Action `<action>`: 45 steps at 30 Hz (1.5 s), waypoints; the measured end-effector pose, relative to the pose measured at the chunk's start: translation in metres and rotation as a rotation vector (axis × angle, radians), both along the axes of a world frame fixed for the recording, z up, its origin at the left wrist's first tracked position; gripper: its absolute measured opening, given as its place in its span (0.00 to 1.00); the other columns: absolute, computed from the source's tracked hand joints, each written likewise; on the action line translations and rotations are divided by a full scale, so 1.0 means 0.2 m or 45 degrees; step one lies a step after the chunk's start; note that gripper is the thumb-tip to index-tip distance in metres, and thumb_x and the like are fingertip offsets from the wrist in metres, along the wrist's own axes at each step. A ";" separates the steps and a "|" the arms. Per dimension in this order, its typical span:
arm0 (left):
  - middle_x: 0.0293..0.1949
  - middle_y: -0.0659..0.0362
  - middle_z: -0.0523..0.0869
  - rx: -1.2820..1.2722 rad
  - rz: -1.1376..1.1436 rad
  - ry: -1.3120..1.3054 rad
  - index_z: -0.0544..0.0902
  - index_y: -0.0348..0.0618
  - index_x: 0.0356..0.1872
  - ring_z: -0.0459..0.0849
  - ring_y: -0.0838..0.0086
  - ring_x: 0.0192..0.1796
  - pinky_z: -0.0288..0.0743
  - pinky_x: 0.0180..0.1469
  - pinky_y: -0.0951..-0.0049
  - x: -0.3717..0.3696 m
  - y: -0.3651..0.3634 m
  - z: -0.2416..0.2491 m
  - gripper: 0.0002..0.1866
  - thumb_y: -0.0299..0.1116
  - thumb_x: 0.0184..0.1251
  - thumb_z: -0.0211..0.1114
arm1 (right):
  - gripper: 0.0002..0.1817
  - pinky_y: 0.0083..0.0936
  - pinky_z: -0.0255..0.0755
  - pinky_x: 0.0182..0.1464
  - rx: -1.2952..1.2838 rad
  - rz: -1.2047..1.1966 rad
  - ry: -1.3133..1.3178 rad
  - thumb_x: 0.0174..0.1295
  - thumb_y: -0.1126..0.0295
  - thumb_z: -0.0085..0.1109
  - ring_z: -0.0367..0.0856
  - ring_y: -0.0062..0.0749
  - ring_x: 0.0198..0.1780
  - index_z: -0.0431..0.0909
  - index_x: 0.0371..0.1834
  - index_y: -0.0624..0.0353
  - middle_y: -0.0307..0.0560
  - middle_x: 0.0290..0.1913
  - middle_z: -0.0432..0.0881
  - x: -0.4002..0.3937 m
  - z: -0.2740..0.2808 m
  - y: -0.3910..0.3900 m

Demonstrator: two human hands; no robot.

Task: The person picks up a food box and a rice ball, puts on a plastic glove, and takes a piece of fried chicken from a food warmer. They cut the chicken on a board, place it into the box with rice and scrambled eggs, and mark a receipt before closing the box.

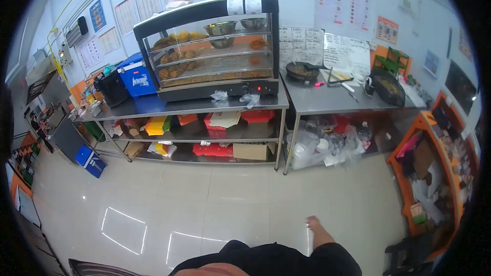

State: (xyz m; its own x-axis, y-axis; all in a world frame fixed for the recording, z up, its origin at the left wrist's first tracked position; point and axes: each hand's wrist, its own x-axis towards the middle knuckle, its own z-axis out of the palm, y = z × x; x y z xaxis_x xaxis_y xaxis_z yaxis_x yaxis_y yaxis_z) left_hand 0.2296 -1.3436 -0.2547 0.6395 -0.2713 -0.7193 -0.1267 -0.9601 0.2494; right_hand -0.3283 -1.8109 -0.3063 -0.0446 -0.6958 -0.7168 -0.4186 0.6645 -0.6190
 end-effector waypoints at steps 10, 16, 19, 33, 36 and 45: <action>0.59 0.44 0.70 -0.600 0.350 0.029 0.60 0.37 0.64 0.71 0.57 0.60 0.66 0.60 0.58 0.27 -1.13 0.08 0.30 0.46 0.68 0.51 | 0.22 0.34 0.70 0.36 0.032 1.177 -0.086 0.60 0.53 0.45 0.77 0.31 0.39 0.69 0.58 0.44 0.40 0.47 0.78 1.48 -0.04 -0.98; 0.60 0.49 0.68 -1.296 1.052 0.543 0.59 0.36 0.63 0.71 0.61 0.59 0.67 0.60 0.60 0.52 -1.66 -0.01 0.27 0.44 0.70 0.48 | 0.14 0.34 0.70 0.36 0.226 1.078 -0.278 0.57 0.56 0.53 0.74 0.26 0.36 0.76 0.43 0.45 0.37 0.38 0.77 1.70 -0.15 -1.59; 0.59 0.51 0.70 -1.583 1.428 0.843 0.58 0.39 0.64 0.67 0.63 0.63 0.59 0.66 0.58 0.35 -2.01 0.13 0.28 0.45 0.69 0.50 | 0.20 0.26 0.69 0.39 0.263 0.521 -0.420 0.61 0.56 0.48 0.74 0.28 0.37 0.72 0.53 0.52 0.42 0.44 0.77 2.02 -0.07 -1.94; 0.55 0.57 0.72 -1.227 1.865 1.059 0.60 0.44 0.63 0.71 0.65 0.58 0.64 0.61 0.62 -0.41 -2.35 0.03 0.43 0.49 0.47 0.70 | 0.19 0.43 0.58 0.61 -0.015 -0.303 -1.320 0.70 0.57 0.34 0.69 0.35 0.59 0.68 0.54 0.54 0.41 0.57 0.73 3.04 -0.23 -2.86; 0.56 0.56 0.71 -1.218 1.833 1.043 0.59 0.43 0.63 0.70 0.64 0.59 0.63 0.61 0.62 -0.41 -2.37 0.05 0.43 0.49 0.48 0.69 | 0.19 0.43 0.60 0.59 0.060 -0.356 -1.437 0.71 0.60 0.30 0.71 0.35 0.57 0.71 0.52 0.54 0.42 0.54 0.76 3.02 -0.28 -2.86; 0.57 0.55 0.70 -1.191 1.831 0.924 0.58 0.42 0.64 0.70 0.63 0.59 0.66 0.60 0.61 -0.42 -2.37 -0.05 0.39 0.45 0.53 0.65 | 0.15 0.40 0.66 0.55 0.011 -0.480 -1.496 0.63 0.70 0.35 0.76 0.38 0.49 0.73 0.43 0.63 0.50 0.46 0.79 2.94 -0.23 -2.96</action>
State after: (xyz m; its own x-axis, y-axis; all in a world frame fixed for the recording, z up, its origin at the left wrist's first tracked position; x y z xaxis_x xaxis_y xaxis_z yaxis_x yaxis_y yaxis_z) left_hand 0.1452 -1.8173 -0.2649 0.3835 -0.2877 -0.8776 0.9155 0.2438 0.3202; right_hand 0.2600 -2.4037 -0.3517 0.4329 -0.7741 -0.4619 0.6073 0.6291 -0.4852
